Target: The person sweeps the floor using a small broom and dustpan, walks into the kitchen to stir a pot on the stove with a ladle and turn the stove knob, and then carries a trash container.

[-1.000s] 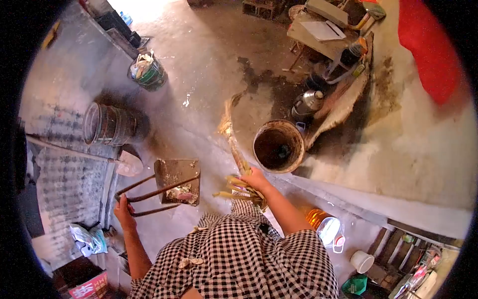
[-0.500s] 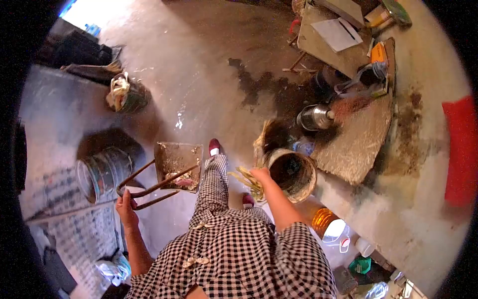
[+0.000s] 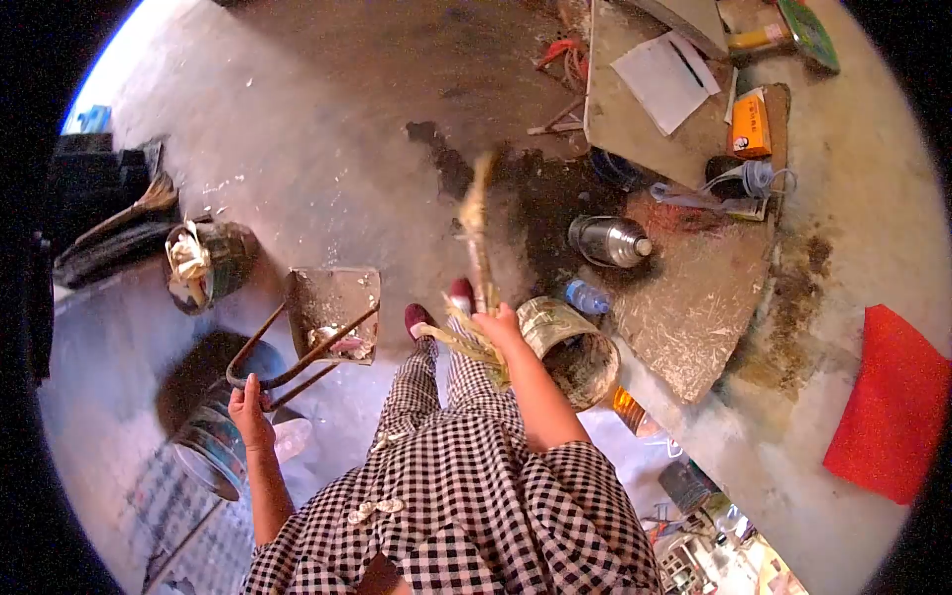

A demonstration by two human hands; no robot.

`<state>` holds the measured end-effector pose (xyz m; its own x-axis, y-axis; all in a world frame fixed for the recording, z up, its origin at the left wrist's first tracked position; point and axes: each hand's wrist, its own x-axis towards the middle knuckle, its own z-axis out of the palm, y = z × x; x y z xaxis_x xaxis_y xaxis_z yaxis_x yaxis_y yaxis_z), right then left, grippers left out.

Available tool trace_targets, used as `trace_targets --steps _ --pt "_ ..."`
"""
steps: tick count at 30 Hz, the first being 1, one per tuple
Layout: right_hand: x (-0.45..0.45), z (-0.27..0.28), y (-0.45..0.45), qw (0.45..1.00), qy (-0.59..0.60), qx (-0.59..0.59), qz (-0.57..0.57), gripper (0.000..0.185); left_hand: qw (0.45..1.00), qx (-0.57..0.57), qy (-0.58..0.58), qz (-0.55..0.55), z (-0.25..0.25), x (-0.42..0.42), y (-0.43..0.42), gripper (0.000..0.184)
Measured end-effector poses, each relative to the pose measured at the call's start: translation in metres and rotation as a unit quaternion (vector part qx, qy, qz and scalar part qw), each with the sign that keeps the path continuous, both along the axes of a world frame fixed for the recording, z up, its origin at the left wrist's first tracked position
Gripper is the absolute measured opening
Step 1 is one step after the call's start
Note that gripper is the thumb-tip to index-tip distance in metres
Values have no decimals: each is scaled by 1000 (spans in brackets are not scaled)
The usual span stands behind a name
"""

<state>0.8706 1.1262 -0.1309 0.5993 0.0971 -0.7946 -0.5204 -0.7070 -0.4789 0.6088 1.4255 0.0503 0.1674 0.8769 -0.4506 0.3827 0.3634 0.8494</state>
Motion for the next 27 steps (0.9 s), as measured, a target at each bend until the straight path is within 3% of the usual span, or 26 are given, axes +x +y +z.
trace_targets --steps 2,4,5,6,8,10,11,12,14,17,20,23,26,27 --pt "17 -38 -25 999 4 -41 -26 48 1000 -4 -8 -4 3 29 16 21" --pt "56 -14 -15 991 81 -95 -42 51 1000 -3 0 -12 11 53 34 21" --pt "61 -84 -41 990 90 -77 -78 53 999 12 22 -26 15 62 44 19" --pt "85 -80 -28 987 124 -87 -55 56 999 17 20 -21 19 70 53 18" --pt "109 -86 14 982 109 -134 -72 38 999 28 24 -24 30 86 72 17" --pt "127 -78 67 979 149 -114 -78 39 999 38 25 -25 43 106 87 15" --pt "141 -35 105 987 115 -106 -32 39 998 45 29 -17 50 118 94 14" --pt "140 -72 110 991 124 -36 -18 39 998 52 31 -11 55 129 101 14" --pt "170 -4 153 995 75 -24 55 40 998 59 24 -10 64 147 121 13" --pt "186 -4 160 997 15 70 23 47 998 54 27 -9 65 176 151 13" --pt "218 -8 160 985 -104 -115 74 48 997 59 34 -22 55 210 176 14" --pt "278 5 177 977 38 -205 51 49 998 44 32 -32 43 244 207 15" --pt "313 -34 194 970 117 -209 36 50 998 16 19 -64 25 284 243 14" --pt "321 4 221 969 56 -223 90 49 997 24 23 -75 19 298 253 13"
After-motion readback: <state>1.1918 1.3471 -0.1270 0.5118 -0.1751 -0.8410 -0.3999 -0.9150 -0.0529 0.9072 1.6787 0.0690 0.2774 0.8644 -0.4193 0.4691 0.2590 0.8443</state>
